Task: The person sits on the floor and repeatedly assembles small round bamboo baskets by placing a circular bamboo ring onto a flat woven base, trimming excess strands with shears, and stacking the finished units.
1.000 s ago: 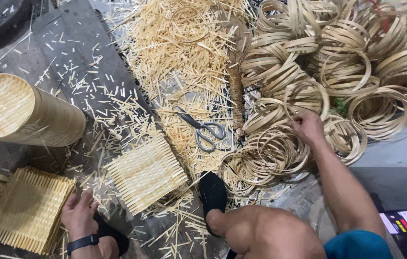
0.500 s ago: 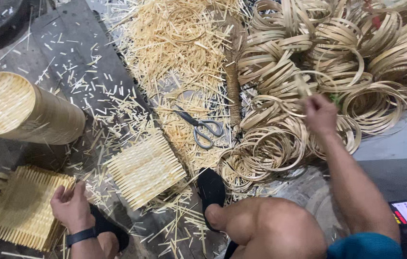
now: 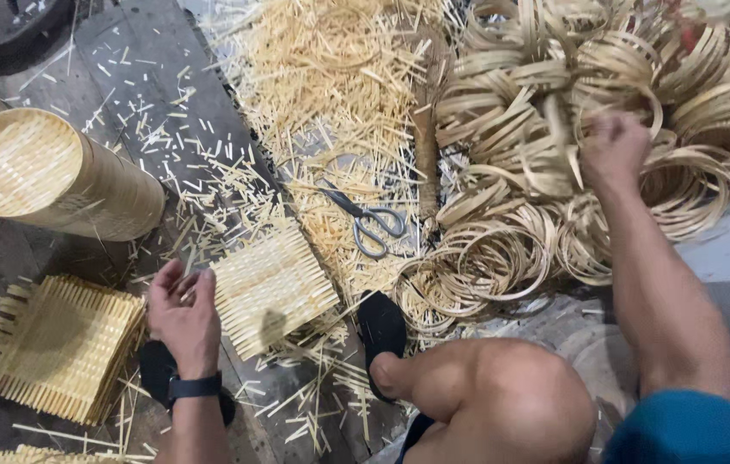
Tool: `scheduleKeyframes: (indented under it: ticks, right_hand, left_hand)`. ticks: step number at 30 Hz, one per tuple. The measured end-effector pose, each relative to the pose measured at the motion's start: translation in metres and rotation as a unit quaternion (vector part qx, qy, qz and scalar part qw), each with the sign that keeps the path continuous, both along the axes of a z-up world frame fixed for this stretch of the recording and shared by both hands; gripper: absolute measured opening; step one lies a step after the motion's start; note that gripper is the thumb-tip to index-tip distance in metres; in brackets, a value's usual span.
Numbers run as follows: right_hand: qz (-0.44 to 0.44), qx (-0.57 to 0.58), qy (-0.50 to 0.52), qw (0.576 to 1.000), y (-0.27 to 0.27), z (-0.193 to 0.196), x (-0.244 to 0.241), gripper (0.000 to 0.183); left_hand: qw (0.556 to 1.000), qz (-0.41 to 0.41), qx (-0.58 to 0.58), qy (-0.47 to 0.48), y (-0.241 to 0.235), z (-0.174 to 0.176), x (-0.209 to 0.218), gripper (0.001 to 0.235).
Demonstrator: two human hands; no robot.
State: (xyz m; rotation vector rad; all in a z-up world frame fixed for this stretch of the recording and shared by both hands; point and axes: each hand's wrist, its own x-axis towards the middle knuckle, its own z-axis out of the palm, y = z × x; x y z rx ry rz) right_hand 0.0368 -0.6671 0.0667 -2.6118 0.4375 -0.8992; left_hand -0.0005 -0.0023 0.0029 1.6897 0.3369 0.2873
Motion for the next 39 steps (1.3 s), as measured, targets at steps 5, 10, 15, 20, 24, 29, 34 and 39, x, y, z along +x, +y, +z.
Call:
scheduleKeyframes:
  ticks: [5, 10, 15, 20, 24, 29, 34, 39]
  right_hand:
    - [-0.009, 0.114, -0.07, 0.991, 0.002, -0.013, -0.002, 0.022]
    - [-0.071, 0.366, 0.007, 0.928, 0.056, 0.035, -0.007, 0.032]
    - [0.04, 0.605, -0.007, 0.795, 0.151, 0.078, -0.013, 0.029]
    - [0.088, 0.641, 0.038, 0.761, 0.225, 0.071, -0.016, 0.031]
    - [0.096, 0.633, 0.074, 0.765, 0.22, 0.045, -0.012, 0.035]
    - [-0.001, 0.619, -0.011, 0.785, 0.12, 0.025, -0.012, 0.031]
    - [-0.09, 0.285, 0.127, 0.946, 0.091, 0.015, -0.037, 0.028]
    - [0.254, 0.069, 0.144, 0.954, 0.19, 0.046, -0.031, 0.037]
  left_hand:
    - [1.0, -0.027, 0.01, -0.004, -0.007, 0.01, -0.002, 0.041]
    - [0.982, -0.071, 0.149, -0.09, -0.051, 0.019, -0.01, 0.03]
    - [0.903, -0.229, 0.231, -0.282, -0.168, 0.052, -0.02, 0.036]
    - [0.922, -0.241, 0.159, -0.259, -0.263, 0.08, -0.029, 0.04]
    - [0.962, -0.24, 0.09, -0.098, -0.267, 0.064, -0.022, 0.017]
    - [0.958, -0.221, -0.18, 0.007, -0.192, 0.024, 0.01, 0.028]
    - [0.799, -0.225, -0.538, 0.144, -0.124, 0.005, 0.027, 0.039]
    - [0.825, -0.266, -0.448, 0.218, -0.112, 0.02, 0.027, 0.041]
